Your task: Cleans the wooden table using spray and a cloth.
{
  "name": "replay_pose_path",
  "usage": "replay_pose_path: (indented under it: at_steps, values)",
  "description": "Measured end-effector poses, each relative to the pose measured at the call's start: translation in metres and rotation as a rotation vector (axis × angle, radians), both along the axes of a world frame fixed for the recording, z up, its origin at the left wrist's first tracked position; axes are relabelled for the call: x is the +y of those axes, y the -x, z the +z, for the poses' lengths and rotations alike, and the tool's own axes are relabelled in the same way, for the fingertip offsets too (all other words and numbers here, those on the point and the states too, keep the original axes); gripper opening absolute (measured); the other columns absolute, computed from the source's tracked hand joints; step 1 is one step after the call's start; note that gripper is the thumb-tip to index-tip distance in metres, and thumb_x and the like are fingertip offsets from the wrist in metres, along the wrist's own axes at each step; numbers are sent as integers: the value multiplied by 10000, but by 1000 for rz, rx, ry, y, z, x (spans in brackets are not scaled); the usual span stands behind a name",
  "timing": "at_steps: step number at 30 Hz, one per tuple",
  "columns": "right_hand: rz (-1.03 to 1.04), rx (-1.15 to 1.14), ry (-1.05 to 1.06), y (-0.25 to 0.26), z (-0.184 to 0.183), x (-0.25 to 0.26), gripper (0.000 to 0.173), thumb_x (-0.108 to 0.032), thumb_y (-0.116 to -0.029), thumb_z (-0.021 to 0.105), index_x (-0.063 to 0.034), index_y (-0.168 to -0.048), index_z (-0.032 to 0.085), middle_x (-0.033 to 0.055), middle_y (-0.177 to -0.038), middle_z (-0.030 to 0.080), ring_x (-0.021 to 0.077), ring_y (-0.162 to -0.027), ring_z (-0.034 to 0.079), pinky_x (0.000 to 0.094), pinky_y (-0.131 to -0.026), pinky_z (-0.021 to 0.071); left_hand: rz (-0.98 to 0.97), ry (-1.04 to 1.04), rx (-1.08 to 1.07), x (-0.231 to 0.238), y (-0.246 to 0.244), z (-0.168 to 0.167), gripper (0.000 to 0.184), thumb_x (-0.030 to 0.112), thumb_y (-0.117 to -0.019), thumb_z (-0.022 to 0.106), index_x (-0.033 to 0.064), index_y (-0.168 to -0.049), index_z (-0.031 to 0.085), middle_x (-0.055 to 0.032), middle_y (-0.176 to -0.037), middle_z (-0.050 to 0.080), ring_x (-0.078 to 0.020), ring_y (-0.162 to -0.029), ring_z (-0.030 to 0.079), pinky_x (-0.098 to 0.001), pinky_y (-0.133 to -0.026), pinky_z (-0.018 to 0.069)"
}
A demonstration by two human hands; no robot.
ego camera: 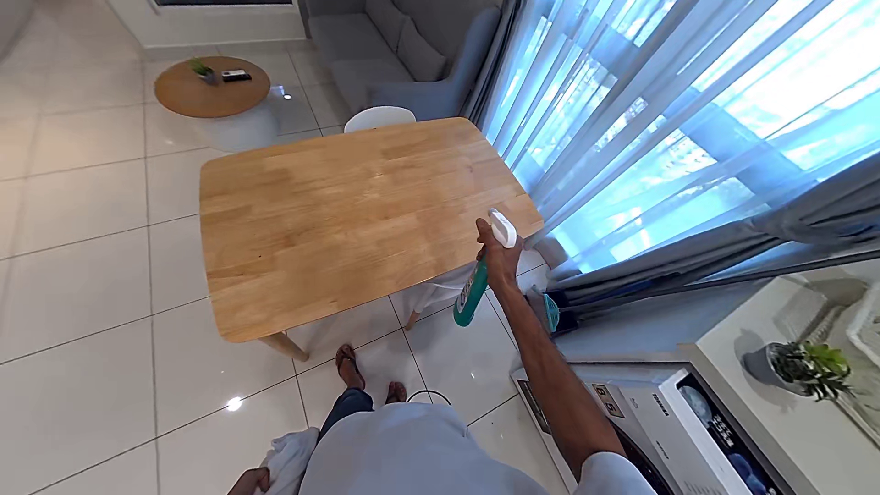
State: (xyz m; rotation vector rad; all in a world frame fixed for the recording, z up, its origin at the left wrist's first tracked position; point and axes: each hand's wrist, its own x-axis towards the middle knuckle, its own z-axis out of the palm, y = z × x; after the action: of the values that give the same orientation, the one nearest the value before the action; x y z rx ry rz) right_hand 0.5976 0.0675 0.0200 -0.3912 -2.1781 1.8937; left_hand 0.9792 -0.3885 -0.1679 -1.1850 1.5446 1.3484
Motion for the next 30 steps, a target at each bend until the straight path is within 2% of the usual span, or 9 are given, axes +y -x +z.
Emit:
replay_pose_path:
  at_steps: [3,7,12,14,17,21,25,28,30]
  values:
    - [161,28,35,-21,-17,-34,415,-574,-921,706,-190,-1080,684,22,-727,636,133,-470,514,295,-430,471,82,-9,-15,1,-15,-4,128,57,-905,507,21,-994,591,-90,-881,610,-164,-770,587,-380,-686,511]
    - [251,86,49,-48,-33,-86,339,-424,-907,779,-96,-941,703,28,-674,630,139,-477,545,314,-450,500,158,-6,-34,0,-26,1,137,58,-924,478,33,-999,589,-88,-856,618,-165,-746,602,-369,-664,518]
    - [233,-67,227,-82,-49,-82,312,-371,-961,722,-98,-1110,698,39,-801,695,125,-524,565,290,-489,519,131,5,-37,-18,-18,5,189,69,-921,479,15,-1046,609,-130,-915,650,-210,-801,632,-410,-693,535]
    - [73,-135,163,-94,-47,-61,385,-432,-968,697,-105,-1170,670,18,-833,681,117,-562,574,301,-521,530,71,-3,-29,-26,-8,5,186,74,-925,485,14,-1036,621,-130,-920,659,-212,-814,640,-412,-708,541]
    - [-141,-96,36,-105,-41,-21,447,-481,-958,696,-74,-1139,657,26,-839,654,136,-619,605,347,-573,558,-77,-39,-30,-35,18,-1,179,81,-931,496,13,-1035,624,-126,-929,649,-210,-835,629,-412,-728,534]
    - [-221,-11,-19,-123,-31,5,392,-490,-923,740,-130,-1067,682,-5,-823,692,112,-568,599,290,-512,534,-273,-75,-54,-39,58,-7,133,73,-915,518,20,-974,624,-111,-901,634,-197,-821,613,-407,-726,521]
    - [-6,-62,-14,-151,-25,-28,266,-338,-925,728,-92,-1013,682,7,-774,677,129,-562,608,314,-528,556,-456,-96,-72,-40,92,-15,211,97,-944,518,-13,-1079,637,-158,-1013,643,-236,-922,610,-456,-811,518]
    - [204,-43,167,-166,-38,-66,253,-265,-925,691,-51,-1059,684,57,-855,708,147,-621,634,317,-585,573,-522,-111,-71,-38,106,-22,176,96,-943,521,7,-1044,635,-133,-979,634,-210,-889,604,-432,-783,516]
    - [176,-20,274,-166,-48,-94,187,-231,-900,726,-62,-969,689,33,-776,682,115,-573,605,285,-561,557,-552,-119,-66,-34,117,-28,169,77,-942,518,-3,-1042,628,-143,-992,627,-218,-900,595,-438,-794,508]
